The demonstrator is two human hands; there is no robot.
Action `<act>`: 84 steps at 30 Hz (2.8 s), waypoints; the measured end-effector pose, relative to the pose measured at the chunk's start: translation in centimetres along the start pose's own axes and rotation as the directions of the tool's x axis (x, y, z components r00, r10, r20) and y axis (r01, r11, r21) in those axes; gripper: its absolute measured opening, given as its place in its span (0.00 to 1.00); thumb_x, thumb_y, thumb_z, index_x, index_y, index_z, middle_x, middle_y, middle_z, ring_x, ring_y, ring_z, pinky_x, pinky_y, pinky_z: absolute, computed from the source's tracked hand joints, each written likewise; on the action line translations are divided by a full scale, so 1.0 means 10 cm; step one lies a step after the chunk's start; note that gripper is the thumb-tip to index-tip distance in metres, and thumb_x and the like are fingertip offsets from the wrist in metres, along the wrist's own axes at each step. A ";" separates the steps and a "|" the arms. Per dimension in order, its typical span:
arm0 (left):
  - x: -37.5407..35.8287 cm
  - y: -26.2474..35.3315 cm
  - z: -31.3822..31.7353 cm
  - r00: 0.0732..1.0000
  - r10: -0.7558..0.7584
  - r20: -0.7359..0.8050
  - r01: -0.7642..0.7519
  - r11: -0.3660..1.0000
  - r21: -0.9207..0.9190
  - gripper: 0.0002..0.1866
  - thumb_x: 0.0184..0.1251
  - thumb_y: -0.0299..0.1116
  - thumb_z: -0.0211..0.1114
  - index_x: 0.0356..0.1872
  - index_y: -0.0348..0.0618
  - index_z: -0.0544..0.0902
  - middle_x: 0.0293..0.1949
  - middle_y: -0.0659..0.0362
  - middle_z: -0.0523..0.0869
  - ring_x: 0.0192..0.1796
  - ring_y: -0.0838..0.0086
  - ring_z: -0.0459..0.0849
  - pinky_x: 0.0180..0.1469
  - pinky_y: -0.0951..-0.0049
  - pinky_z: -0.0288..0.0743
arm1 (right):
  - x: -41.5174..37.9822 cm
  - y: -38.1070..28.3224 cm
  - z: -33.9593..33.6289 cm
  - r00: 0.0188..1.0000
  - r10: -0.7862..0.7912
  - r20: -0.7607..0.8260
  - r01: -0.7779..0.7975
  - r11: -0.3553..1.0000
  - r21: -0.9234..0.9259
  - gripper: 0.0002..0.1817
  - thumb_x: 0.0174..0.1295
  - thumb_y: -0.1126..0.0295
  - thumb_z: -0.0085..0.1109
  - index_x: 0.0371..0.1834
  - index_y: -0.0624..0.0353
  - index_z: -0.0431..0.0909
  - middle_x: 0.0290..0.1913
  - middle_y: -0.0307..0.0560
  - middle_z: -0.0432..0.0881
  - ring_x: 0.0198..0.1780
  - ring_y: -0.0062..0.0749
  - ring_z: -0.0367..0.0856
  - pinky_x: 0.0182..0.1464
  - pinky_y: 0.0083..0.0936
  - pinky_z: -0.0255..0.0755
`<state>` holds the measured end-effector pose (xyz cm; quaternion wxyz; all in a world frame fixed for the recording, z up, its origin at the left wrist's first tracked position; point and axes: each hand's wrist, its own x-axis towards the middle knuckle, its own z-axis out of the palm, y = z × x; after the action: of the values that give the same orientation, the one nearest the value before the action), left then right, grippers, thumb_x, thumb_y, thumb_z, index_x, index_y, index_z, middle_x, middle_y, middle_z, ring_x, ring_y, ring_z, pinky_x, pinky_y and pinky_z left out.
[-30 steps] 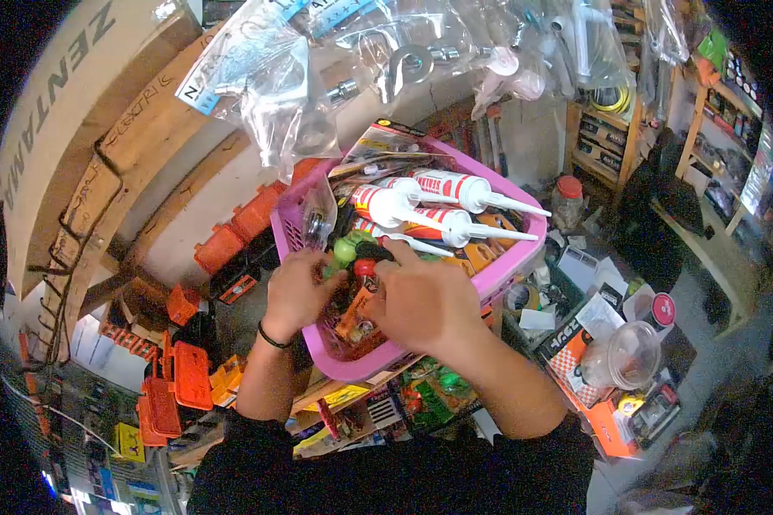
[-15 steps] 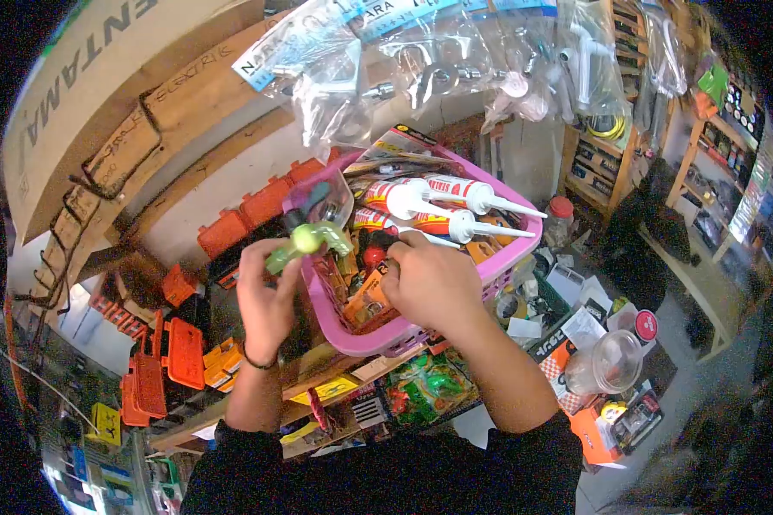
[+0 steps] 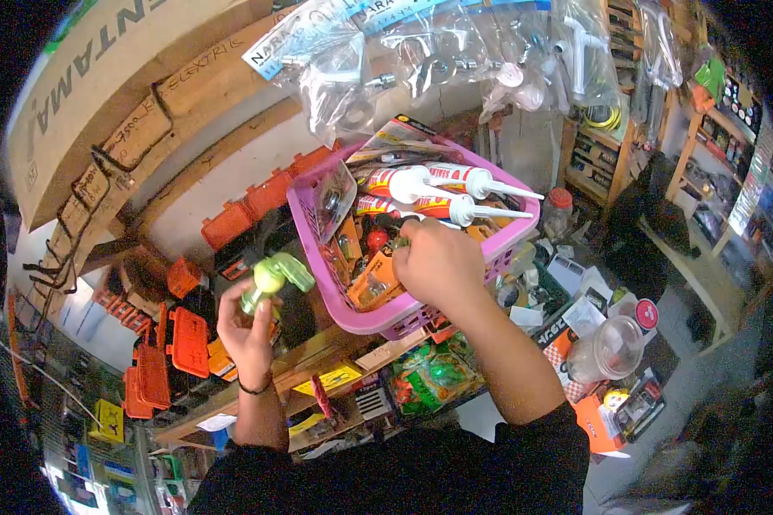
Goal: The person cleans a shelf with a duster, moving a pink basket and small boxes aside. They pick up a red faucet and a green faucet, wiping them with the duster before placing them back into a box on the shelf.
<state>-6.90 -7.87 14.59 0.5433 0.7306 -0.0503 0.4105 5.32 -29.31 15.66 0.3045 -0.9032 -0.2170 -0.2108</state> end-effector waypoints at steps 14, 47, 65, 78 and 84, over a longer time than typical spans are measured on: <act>-0.48 0.21 -0.41 0.924 0.229 0.307 -0.298 0.933 0.201 0.23 0.33 0.28 0.76 0.34 0.37 0.75 0.32 0.55 0.80 0.34 0.68 0.79 0.37 0.74 0.73 | -0.99 -0.36 0.27 0.963 -0.196 -0.185 0.269 0.737 0.620 0.12 0.53 0.68 0.53 0.40 0.57 0.71 0.20 0.45 0.73 0.21 0.35 0.74 0.24 0.29 0.66; -4.89 -0.33 -1.75 0.744 -0.577 -0.337 -0.015 0.490 -0.871 0.18 0.64 0.50 0.46 0.45 0.50 0.69 0.44 0.59 0.76 0.52 0.52 0.71 0.45 0.51 0.71 | -2.29 -1.06 2.77 0.561 -0.004 0.828 -0.765 0.379 0.520 0.37 0.49 0.30 0.38 0.43 0.53 0.69 0.28 0.41 0.78 0.23 0.29 0.78 0.21 0.24 0.69; -4.43 -1.03 -0.69 0.590 -0.800 0.109 0.294 0.087 -0.952 0.18 0.55 0.36 0.49 0.48 0.45 0.68 0.48 0.48 0.75 0.51 0.55 0.72 0.56 0.55 0.61 | -4.40 1.75 1.74 0.150 -0.603 0.783 -0.943 0.151 0.296 0.27 0.52 0.70 0.56 0.56 0.58 0.60 0.37 0.47 0.76 0.34 0.31 0.76 0.36 0.27 0.71; -3.87 -1.24 0.45 0.648 -0.679 0.344 0.261 -0.226 -0.938 0.20 0.52 0.28 0.48 0.49 0.36 0.69 0.56 0.40 0.65 0.59 0.49 0.64 0.59 0.52 0.61 | -4.57 2.42 1.03 0.261 -0.591 0.763 -0.801 0.310 0.513 0.26 0.53 0.79 0.56 0.56 0.60 0.60 0.42 0.43 0.74 0.46 0.26 0.73 0.48 0.24 0.65; -3.88 -1.26 0.49 0.673 -0.646 0.360 0.252 -0.257 -0.933 0.22 0.46 0.26 0.49 0.47 0.29 0.68 0.52 0.40 0.68 0.58 0.48 0.64 0.61 0.52 0.59 | -4.52 2.41 1.29 0.439 -0.512 0.738 -0.867 -0.026 0.498 0.14 0.40 0.82 0.54 0.29 0.57 0.63 0.33 0.44 0.71 0.37 0.31 0.72 0.39 0.30 0.67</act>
<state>-23.22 -21.31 -20.59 0.9935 0.0158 0.0380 0.1058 -15.88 -50.29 -27.98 0.7051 -0.3754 -0.2398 0.5518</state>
